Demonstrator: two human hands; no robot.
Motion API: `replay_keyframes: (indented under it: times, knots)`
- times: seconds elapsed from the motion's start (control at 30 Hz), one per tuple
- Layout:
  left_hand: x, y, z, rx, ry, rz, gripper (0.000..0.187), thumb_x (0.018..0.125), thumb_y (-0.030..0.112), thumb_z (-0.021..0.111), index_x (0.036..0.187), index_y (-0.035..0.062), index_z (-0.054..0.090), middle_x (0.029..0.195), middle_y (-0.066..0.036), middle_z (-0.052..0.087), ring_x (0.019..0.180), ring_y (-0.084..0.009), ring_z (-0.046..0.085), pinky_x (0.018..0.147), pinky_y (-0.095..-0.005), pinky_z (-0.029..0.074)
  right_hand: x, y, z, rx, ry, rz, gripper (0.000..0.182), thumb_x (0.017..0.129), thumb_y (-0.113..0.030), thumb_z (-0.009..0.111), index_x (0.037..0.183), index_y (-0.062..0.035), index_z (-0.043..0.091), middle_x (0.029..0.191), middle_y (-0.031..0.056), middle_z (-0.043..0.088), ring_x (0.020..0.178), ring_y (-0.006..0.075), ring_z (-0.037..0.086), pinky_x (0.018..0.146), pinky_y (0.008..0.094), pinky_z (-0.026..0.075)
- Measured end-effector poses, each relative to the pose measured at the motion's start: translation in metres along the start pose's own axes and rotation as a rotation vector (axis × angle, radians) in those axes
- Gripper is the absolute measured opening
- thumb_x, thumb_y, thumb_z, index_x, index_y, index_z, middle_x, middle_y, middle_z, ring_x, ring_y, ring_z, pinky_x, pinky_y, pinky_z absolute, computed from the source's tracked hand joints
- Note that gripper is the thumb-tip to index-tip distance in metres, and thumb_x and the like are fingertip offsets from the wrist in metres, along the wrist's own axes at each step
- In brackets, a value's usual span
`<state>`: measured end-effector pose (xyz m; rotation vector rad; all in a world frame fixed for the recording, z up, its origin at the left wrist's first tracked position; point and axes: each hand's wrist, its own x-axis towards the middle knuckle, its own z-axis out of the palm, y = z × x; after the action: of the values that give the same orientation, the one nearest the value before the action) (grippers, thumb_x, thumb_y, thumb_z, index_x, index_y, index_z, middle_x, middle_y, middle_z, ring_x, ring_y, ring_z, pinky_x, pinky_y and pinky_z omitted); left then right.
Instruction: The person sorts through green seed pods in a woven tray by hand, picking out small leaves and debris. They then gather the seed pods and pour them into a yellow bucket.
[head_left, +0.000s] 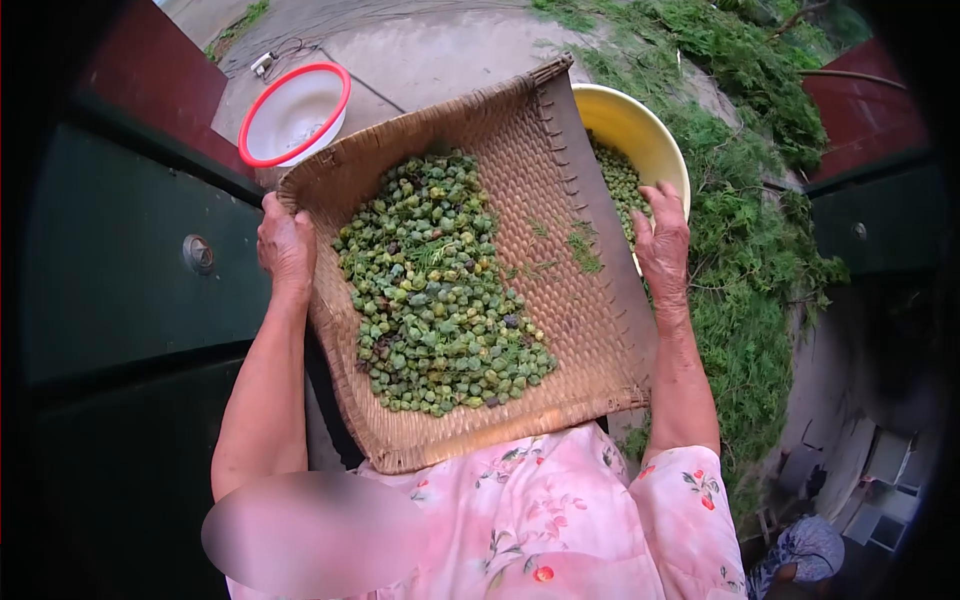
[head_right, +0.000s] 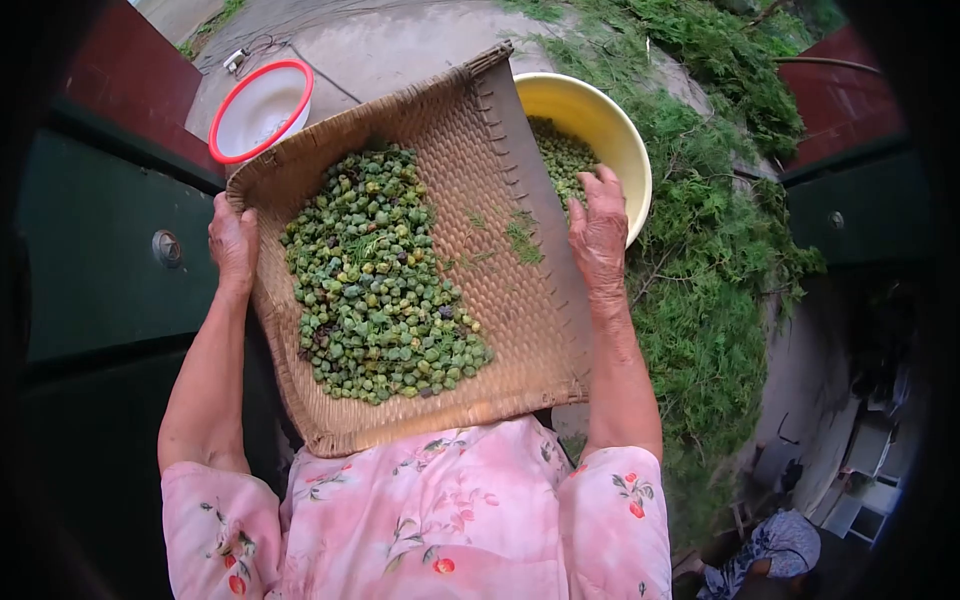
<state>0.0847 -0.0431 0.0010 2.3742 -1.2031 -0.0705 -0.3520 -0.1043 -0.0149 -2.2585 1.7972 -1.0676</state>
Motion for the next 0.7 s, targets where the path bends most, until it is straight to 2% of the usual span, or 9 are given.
replay_keyframes:
  times: [0.07,0.13,0.2,0.3,0.4,0.5,0.6,0.7]
  knots:
    - [-0.002,-0.001,0.0,-0.003,-0.009,0.001,0.036,0.079,0.018,0.057,0.113,0.0087,0.049,0.098,-0.023,0.065,0.095,-0.0414,0.061,0.083,-0.0484,0.046,-0.011,-0.023,-0.003,0.326,-0.253,0.188,0.03,0.078,-0.003,0.063,0.108,-0.0012,0.06,0.111,0.0147,0.06,0.094,0.0288,0.062,0.081,0.0368,0.05]
    - [-0.002,0.005,-0.004,-0.003,-0.023,-0.017,0.035,0.079,0.019,0.057,0.112,0.0088,0.05,0.098,-0.023,0.065,0.095,-0.0416,0.061,0.083,-0.0485,0.046,-0.032,-0.06,-0.001,0.478,-0.614,0.107,0.027,0.077,-0.003,0.063,0.104,-0.0017,0.061,0.099,0.0158,0.063,0.084,0.0314,0.063,0.078,0.0379,0.05]
    - [0.0,0.004,-0.002,0.018,-0.018,-0.026,0.035,0.079,0.019,0.057,0.112,0.0088,0.05,0.097,-0.023,0.065,0.095,-0.0417,0.061,0.083,-0.0485,0.046,-0.057,-0.066,0.02,0.415,-0.72,-0.09,0.028,0.078,-0.003,0.065,0.106,-0.0027,0.059,0.099,0.0131,0.06,0.09,0.0263,0.061,0.078,0.0338,0.05]
    - [0.0,0.004,-0.002,0.026,-0.012,-0.031,0.035,0.079,0.02,0.057,0.111,0.0086,0.05,0.097,-0.023,0.065,0.094,-0.0417,0.061,0.083,-0.0486,0.046,-0.073,-0.09,0.028,0.258,-0.823,-0.143,0.034,0.078,-0.003,0.064,0.111,-0.0043,0.056,0.1,0.0137,0.055,0.094,0.031,0.058,0.08,0.0381,0.048]
    - [-0.001,0.007,-0.003,0.034,-0.013,-0.037,0.035,0.079,0.02,0.058,0.111,0.0083,0.05,0.097,-0.023,0.065,0.094,-0.0415,0.061,0.083,-0.0486,0.046,-0.07,-0.092,0.032,0.233,-0.875,-0.146,0.04,0.077,-0.003,0.065,0.115,-0.0056,0.052,0.101,0.0139,0.051,0.098,0.0344,0.054,0.082,0.0411,0.046]
    - [0.0,0.006,-0.002,0.032,-0.004,-0.036,0.035,0.079,0.019,0.058,0.11,0.008,0.05,0.096,-0.023,0.065,0.094,-0.0412,0.061,0.083,-0.0484,0.047,-0.07,-0.095,0.029,0.22,-0.859,-0.179,0.041,0.076,-0.004,0.066,0.115,-0.0054,0.051,0.102,0.0143,0.051,0.098,0.0341,0.054,0.083,0.0406,0.046]
    - [0.0,0.006,-0.003,0.028,-0.007,-0.03,0.034,0.079,0.019,0.058,0.11,0.0078,0.05,0.096,-0.022,0.065,0.094,-0.041,0.061,0.083,-0.0482,0.047,-0.073,-0.092,0.033,0.219,-0.817,-0.177,0.037,0.075,-0.006,0.067,0.108,-0.0039,0.05,0.1,0.0152,0.051,0.098,0.0347,0.054,0.082,0.0428,0.046]
    - [0.0,0.005,-0.002,0.026,-0.003,-0.023,0.034,0.079,0.018,0.058,0.11,0.0076,0.05,0.096,-0.022,0.065,0.094,-0.0409,0.061,0.083,-0.0481,0.047,-0.073,-0.091,0.034,0.229,-0.854,-0.152,0.038,0.074,-0.007,0.068,0.107,-0.004,0.05,0.1,0.0152,0.051,0.099,0.0345,0.054,0.082,0.0425,0.046]
